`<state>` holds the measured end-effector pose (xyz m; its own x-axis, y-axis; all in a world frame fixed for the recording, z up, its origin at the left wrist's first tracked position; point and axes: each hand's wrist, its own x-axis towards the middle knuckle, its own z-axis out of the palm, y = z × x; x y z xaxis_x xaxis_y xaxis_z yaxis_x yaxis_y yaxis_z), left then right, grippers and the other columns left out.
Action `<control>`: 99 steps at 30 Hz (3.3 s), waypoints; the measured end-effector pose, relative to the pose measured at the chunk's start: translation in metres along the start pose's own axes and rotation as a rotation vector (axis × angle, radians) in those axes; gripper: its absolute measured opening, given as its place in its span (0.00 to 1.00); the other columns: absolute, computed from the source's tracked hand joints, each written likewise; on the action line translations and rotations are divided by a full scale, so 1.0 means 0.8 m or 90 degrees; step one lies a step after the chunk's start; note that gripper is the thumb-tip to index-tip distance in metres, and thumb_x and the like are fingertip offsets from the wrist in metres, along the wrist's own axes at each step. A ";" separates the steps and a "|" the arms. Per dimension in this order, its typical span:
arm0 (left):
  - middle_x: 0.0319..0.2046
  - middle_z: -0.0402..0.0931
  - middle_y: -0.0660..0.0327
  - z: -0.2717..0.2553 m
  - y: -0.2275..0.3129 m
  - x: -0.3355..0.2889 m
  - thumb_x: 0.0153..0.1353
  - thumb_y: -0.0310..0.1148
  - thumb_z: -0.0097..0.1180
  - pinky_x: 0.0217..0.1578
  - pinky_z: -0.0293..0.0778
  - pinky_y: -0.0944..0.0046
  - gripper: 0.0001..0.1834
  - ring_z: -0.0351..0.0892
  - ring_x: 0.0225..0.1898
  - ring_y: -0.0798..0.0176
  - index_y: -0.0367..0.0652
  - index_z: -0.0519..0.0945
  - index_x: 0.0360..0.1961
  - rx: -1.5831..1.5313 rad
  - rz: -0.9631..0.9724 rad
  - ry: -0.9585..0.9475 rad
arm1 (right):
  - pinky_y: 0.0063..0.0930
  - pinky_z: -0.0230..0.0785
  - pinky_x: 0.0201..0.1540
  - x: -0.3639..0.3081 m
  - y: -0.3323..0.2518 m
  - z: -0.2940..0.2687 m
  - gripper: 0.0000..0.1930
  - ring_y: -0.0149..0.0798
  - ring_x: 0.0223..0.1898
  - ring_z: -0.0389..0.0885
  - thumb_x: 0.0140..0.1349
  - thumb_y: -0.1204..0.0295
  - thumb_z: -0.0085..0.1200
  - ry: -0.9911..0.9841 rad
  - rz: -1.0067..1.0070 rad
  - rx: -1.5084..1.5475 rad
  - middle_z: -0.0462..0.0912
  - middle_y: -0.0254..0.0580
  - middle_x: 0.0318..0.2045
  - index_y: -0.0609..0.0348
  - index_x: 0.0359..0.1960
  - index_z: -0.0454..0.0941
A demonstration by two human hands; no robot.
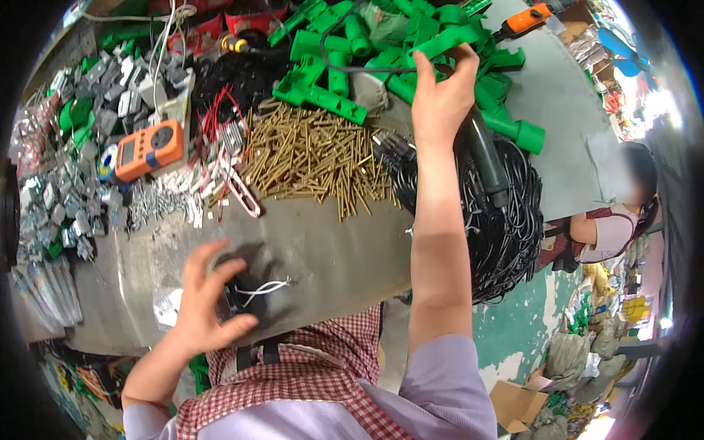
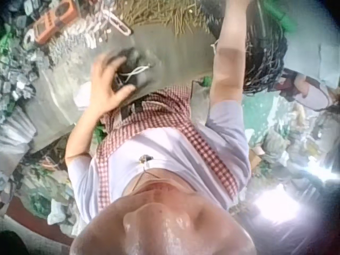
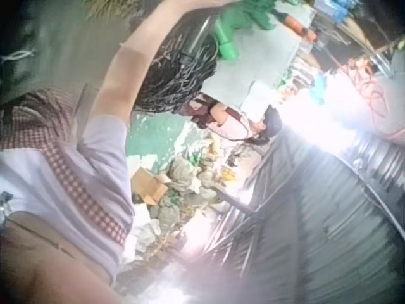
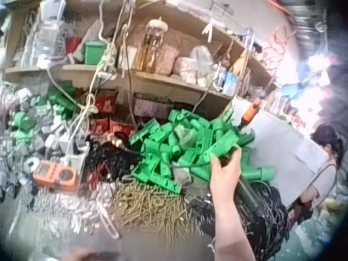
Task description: Assembling an electronic tool by placing components into a green plastic housing and using an electric screwdriver.
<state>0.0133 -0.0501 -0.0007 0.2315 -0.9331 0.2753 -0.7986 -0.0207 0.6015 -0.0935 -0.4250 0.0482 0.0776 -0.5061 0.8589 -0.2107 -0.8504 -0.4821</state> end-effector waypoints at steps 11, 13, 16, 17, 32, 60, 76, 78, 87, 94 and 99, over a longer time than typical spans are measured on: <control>0.56 0.69 0.55 -0.006 -0.004 0.014 0.66 0.37 0.53 0.53 0.70 0.59 0.29 0.73 0.51 0.61 0.35 0.62 0.64 -0.906 -0.200 -0.061 | 0.33 0.69 0.58 -0.097 -0.058 -0.059 0.13 0.42 0.54 0.75 0.68 0.71 0.49 -0.072 0.465 1.040 0.77 0.50 0.49 0.66 0.50 0.70; 0.56 0.70 0.55 0.001 0.016 0.017 0.66 0.37 0.53 0.53 0.71 0.59 0.29 0.73 0.51 0.62 0.36 0.62 0.64 -0.978 -0.223 -0.032 | 0.34 0.70 0.55 -0.144 -0.054 -0.083 0.13 0.42 0.52 0.77 0.62 0.73 0.57 -0.424 0.275 0.857 0.79 0.53 0.48 0.60 0.47 0.71; 0.55 0.71 0.56 0.006 0.011 0.014 0.65 0.38 0.55 0.53 0.71 0.58 0.29 0.73 0.54 0.62 0.38 0.61 0.63 -0.934 -0.308 0.024 | 0.33 0.74 0.48 -0.163 -0.154 -0.088 0.25 0.36 0.51 0.78 0.49 0.83 0.66 -0.669 0.269 0.618 0.81 0.46 0.49 0.58 0.50 0.72; 0.55 0.71 0.56 0.008 0.000 0.010 0.65 0.36 0.55 0.54 0.71 0.57 0.29 0.73 0.54 0.61 0.38 0.61 0.63 -0.843 -0.309 0.056 | 0.34 0.74 0.46 -0.159 -0.143 -0.091 0.23 0.38 0.47 0.80 0.49 0.82 0.65 -0.666 0.330 0.416 0.81 0.45 0.47 0.59 0.48 0.74; 0.55 0.71 0.59 -0.005 -0.042 -0.024 0.63 0.26 0.54 0.61 0.63 0.51 0.26 0.71 0.57 0.60 0.42 0.63 0.61 -0.903 -0.336 0.382 | 0.37 0.72 0.34 -0.153 -0.040 -0.070 0.09 0.48 0.34 0.81 0.55 0.81 0.55 -0.412 0.113 -0.164 0.79 0.48 0.33 0.63 0.39 0.77; 0.50 0.74 0.57 0.038 -0.007 -0.026 0.58 0.15 0.57 0.56 0.69 0.58 0.22 0.74 0.52 0.60 0.38 0.69 0.53 -0.605 -0.083 0.385 | 0.21 0.74 0.31 -0.188 -0.208 -0.035 0.09 0.30 0.28 0.80 0.66 0.79 0.51 -0.746 0.660 0.659 0.82 0.44 0.35 0.64 0.47 0.70; 0.50 0.73 0.58 -0.007 -0.001 -0.012 0.60 0.19 0.57 0.54 0.70 0.63 0.26 0.74 0.53 0.65 0.35 0.64 0.58 -0.657 -0.264 0.154 | 0.32 0.72 0.29 -0.143 -0.217 -0.044 0.10 0.36 0.30 0.76 0.47 0.74 0.54 -0.598 -0.333 0.111 0.72 0.35 0.28 0.58 0.33 0.78; 0.51 0.73 0.58 -0.008 0.000 -0.007 0.60 0.20 0.58 0.54 0.70 0.63 0.27 0.74 0.53 0.64 0.35 0.64 0.59 -0.652 -0.257 0.170 | 0.30 0.75 0.33 -0.139 -0.219 -0.039 0.13 0.38 0.34 0.78 0.48 0.74 0.55 -0.606 -0.334 0.116 0.75 0.37 0.34 0.58 0.38 0.78; 0.55 0.72 0.52 -0.009 -0.004 -0.015 0.54 0.32 0.67 0.58 0.67 0.56 0.37 0.71 0.57 0.58 0.34 0.63 0.62 -0.710 -0.218 0.109 | 0.40 0.68 0.46 -0.103 -0.224 -0.072 0.27 0.46 0.42 0.77 0.42 0.72 0.63 -0.695 -0.373 0.015 0.79 0.44 0.41 0.56 0.50 0.79; 0.46 0.73 0.53 0.018 -0.013 -0.030 0.37 0.44 0.72 0.64 0.50 0.41 0.39 0.70 0.54 0.50 0.39 0.71 0.52 0.096 -0.051 -0.013 | 0.40 0.65 0.52 -0.108 -0.222 -0.095 0.24 0.42 0.42 0.77 0.46 0.76 0.57 -0.809 -0.385 -0.163 0.77 0.40 0.37 0.53 0.50 0.79; 0.42 0.73 0.53 0.015 -0.014 -0.028 0.36 0.41 0.72 0.60 0.56 0.45 0.38 0.71 0.49 0.50 0.36 0.72 0.49 0.082 -0.037 -0.004 | 0.41 0.62 0.54 -0.131 -0.208 -0.092 0.21 0.43 0.43 0.74 0.51 0.74 0.48 -0.868 -0.385 -0.100 0.74 0.43 0.37 0.62 0.50 0.76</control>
<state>0.0102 -0.0330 -0.0226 0.2755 -0.9315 0.2377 -0.8486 -0.1195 0.5153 -0.1383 -0.2203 0.0513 0.9943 0.0891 0.0582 0.0906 -0.9956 -0.0237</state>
